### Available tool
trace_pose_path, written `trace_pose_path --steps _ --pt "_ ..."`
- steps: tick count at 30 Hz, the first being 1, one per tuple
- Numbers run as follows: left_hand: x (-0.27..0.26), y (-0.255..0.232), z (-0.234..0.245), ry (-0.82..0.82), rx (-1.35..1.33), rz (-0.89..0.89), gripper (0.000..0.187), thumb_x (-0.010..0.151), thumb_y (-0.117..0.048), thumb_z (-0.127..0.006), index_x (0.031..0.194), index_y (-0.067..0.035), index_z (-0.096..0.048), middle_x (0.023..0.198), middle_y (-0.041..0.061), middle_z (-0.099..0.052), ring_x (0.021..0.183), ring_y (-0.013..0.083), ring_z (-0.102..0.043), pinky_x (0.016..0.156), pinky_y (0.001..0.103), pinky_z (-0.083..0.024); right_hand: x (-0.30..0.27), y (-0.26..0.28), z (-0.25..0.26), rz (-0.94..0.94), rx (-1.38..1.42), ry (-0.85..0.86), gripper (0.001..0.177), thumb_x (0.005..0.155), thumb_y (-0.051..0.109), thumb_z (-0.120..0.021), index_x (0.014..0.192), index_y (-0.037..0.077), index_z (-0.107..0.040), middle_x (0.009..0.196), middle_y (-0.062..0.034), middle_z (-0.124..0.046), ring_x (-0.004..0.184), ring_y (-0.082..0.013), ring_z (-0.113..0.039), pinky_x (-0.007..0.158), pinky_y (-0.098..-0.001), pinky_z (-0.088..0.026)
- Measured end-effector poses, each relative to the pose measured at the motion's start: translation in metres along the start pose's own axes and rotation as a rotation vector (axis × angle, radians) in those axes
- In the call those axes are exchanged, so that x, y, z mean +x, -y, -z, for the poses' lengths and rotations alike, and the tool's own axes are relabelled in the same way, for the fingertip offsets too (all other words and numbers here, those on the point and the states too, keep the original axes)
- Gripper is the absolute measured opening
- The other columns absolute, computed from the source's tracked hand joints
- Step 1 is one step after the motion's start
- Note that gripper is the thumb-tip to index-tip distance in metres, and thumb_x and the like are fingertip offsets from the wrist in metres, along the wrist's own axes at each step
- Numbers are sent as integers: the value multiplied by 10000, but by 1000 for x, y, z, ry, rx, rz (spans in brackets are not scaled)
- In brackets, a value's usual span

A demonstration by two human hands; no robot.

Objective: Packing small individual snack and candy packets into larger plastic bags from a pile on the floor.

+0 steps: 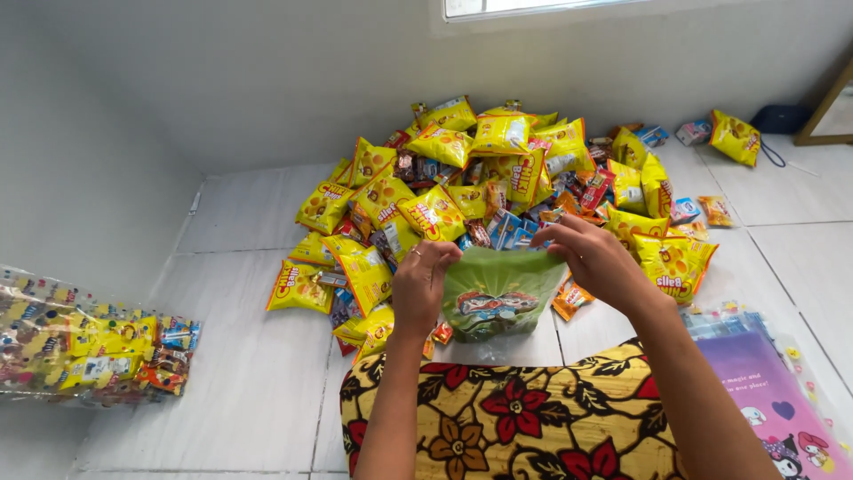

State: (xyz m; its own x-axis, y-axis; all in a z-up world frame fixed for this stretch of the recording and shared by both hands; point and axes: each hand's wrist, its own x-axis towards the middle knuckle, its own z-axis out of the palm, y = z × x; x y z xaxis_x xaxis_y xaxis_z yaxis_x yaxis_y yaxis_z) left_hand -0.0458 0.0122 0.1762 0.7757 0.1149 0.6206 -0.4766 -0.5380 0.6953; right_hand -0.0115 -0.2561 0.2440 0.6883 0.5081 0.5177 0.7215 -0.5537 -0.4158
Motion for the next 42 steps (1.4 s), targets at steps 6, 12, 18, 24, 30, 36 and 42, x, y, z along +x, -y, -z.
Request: trace_pose_path --steps 6,12,18,24,30,36,42 --pt "7 -19 7 10 10 -56 126 988 -152 -653 884 -209 -697 1059 -37 -707 975 250 -684 896 414 -550 15 20 15 -105 103 243 326 901 -94 -526 1149 62 -669 923 -186 -679 759 -380 -680 746 -509 -547" --pt "7 -16 13 80 23 -22 125 990 -173 -652 877 -213 -690 1094 -43 -672 1031 245 -662 948 444 -516 23 24 14 -276 111 435 318 851 -103 -496 976 67 -734 987 -166 -747 824 -372 -721 801 -480 -538" --pt "9 -20 26 172 68 35 122 1010 -252 -630 899 -257 -680 1034 -82 -690 1025 196 -662 1012 451 -462 32 28 14 -327 53 458 295 831 0 -553 921 95 -818 894 -126 -788 809 -297 -687 842 -443 -514" --pt "8 -22 30 257 72 10 116 1006 -266 -630 903 -259 -684 1112 -82 -673 1116 192 -627 1078 497 -402 37 20 8 -434 4 302 325 1021 281 -586 956 100 -849 776 -109 -747 736 -213 -617 753 -361 -505" --pt "6 -39 42 368 -34 -26 84 968 -277 -675 896 -240 -697 1272 -63 -629 1294 251 -544 1118 556 -348 30 -4 -10 -354 -140 146 212 987 294 -682 1044 146 -821 896 -89 -754 886 -226 -650 782 -356 -511" --pt "-9 11 43 65 -371 300 410 974 -429 -657 1300 -190 -583 1480 111 -473 1440 368 -386 1180 623 -267 31 10 -7 -458 52 168 350 894 111 -753 1244 133 -758 1149 -168 -737 1069 -359 -655 914 -485 -489" --pt "-72 203 15 -662 -34 1341 617 912 -301 -723 1464 -252 -452 1541 118 -337 1453 354 -280 1096 570 -357 19 -12 -10 -450 60 223 515 860 129 -740 1365 200 -668 1307 -117 -675 1176 -310 -637 968 -499 -472"
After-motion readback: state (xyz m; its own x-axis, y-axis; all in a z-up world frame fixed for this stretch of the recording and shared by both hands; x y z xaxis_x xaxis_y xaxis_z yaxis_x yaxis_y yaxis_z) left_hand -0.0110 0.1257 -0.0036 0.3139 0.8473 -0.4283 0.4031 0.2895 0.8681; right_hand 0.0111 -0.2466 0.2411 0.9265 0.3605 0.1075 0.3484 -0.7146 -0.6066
